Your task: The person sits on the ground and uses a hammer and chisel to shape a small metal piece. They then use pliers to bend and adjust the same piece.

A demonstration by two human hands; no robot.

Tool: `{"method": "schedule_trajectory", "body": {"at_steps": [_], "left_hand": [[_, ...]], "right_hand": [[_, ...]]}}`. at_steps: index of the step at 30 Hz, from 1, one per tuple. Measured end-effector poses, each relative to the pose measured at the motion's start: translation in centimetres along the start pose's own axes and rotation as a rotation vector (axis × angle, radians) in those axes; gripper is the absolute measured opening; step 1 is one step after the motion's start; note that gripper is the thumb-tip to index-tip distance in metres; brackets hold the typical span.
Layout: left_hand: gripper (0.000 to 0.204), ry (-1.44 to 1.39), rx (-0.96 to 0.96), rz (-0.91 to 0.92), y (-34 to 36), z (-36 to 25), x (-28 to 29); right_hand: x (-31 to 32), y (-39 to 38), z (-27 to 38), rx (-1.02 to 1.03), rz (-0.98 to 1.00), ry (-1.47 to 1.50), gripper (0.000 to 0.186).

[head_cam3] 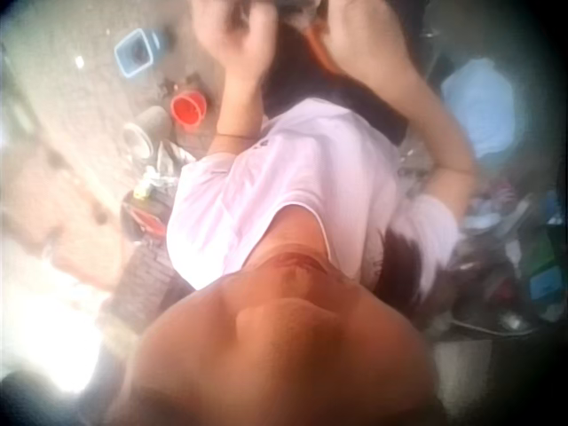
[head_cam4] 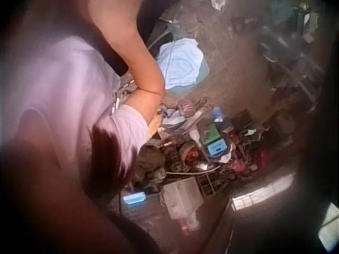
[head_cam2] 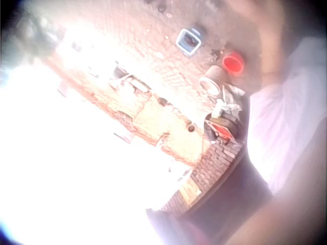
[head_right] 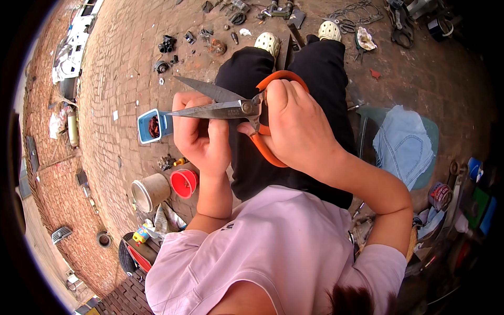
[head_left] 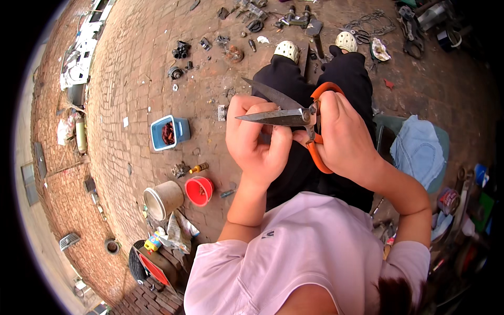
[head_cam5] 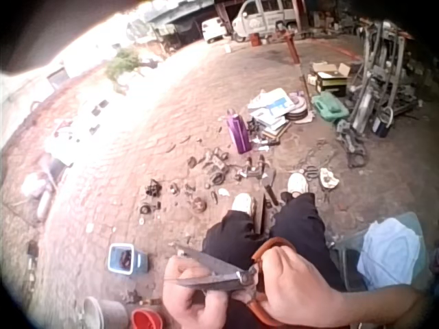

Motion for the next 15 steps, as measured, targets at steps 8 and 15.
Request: {"method": "schedule_trajectory", "body": {"at_steps": [8, 15], "left_hand": [[0.014, 0.092, -0.183, -0.036, -0.07, -0.62, 0.20], [0.013, 0.095, -0.155, -0.084, -0.09, -0.05, 0.04]], "right_hand": [[0.71, 0.47, 0.32, 0.069, -0.033, -0.028, 0.052], [0.36, 0.18, 0.17, 0.061, -0.015, 0.004, 0.052]]}}
Point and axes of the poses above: each hand's wrist, its own y-axis towards the middle knuckle, its own x-axis out of the back of the hand, z = x × y, the point moved 4 cm from there along y, towards the middle knuckle, and after that the axes turned 11 degrees about x, right-handed, at the moved point
